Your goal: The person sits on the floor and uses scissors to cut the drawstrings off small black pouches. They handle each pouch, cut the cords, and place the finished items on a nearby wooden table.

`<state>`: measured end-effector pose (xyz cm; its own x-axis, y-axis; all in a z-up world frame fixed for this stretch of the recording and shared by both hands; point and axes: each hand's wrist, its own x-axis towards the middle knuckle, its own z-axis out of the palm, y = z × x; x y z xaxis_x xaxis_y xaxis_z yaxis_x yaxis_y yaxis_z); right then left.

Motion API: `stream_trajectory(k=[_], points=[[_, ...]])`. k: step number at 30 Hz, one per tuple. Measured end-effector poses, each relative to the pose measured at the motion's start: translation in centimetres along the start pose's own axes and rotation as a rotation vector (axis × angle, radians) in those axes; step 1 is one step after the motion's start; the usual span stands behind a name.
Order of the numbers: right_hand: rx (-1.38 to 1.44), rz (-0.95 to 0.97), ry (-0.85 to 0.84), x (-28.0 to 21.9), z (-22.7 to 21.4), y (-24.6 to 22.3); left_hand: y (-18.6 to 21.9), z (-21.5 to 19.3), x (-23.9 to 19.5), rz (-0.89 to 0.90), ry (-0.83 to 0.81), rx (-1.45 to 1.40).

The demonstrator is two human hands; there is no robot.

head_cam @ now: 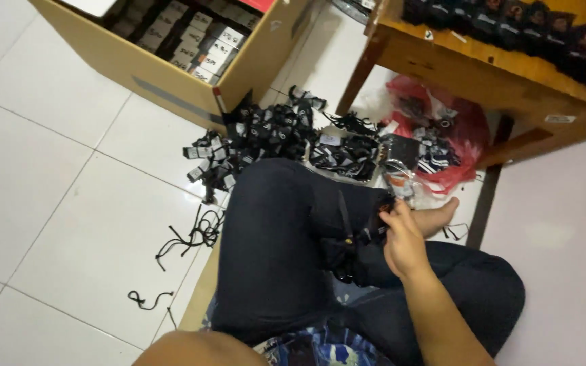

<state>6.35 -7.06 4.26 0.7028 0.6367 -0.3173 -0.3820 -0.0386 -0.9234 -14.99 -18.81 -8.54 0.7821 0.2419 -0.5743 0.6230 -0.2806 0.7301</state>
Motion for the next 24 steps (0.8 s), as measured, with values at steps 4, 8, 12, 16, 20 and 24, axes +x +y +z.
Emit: stream_trajectory(k=[4, 8, 12, 16, 20, 24], points=[[-0.043, -0.028, -0.132, -0.4, 3.5, 1.4, 3.7, -13.1, -1.8, -0.346, 0.006, 0.081], [-0.018, 0.051, -0.315, -1.1, 7.5, 2.1, 8.3, -25.6, -6.9, -0.044, 0.509, -0.059], [0.039, 0.057, -0.435, -2.1, 10.2, 2.8, 6.0, -29.0, -5.8, 0.443, 0.912, -0.461], [0.034, 0.024, -0.405, -4.1, 12.6, 2.7, 4.2, -28.4, -2.2, 0.512, 0.774, -0.783], [-0.224, -0.133, -0.434, -4.9, 13.5, 2.3, 4.6, -29.5, -1.9, 0.521, 0.74, -0.958], [-0.432, -0.341, -0.474, -4.6, 13.3, 1.9, 5.0, -29.7, -1.7, 0.511, 0.676, -1.194]])
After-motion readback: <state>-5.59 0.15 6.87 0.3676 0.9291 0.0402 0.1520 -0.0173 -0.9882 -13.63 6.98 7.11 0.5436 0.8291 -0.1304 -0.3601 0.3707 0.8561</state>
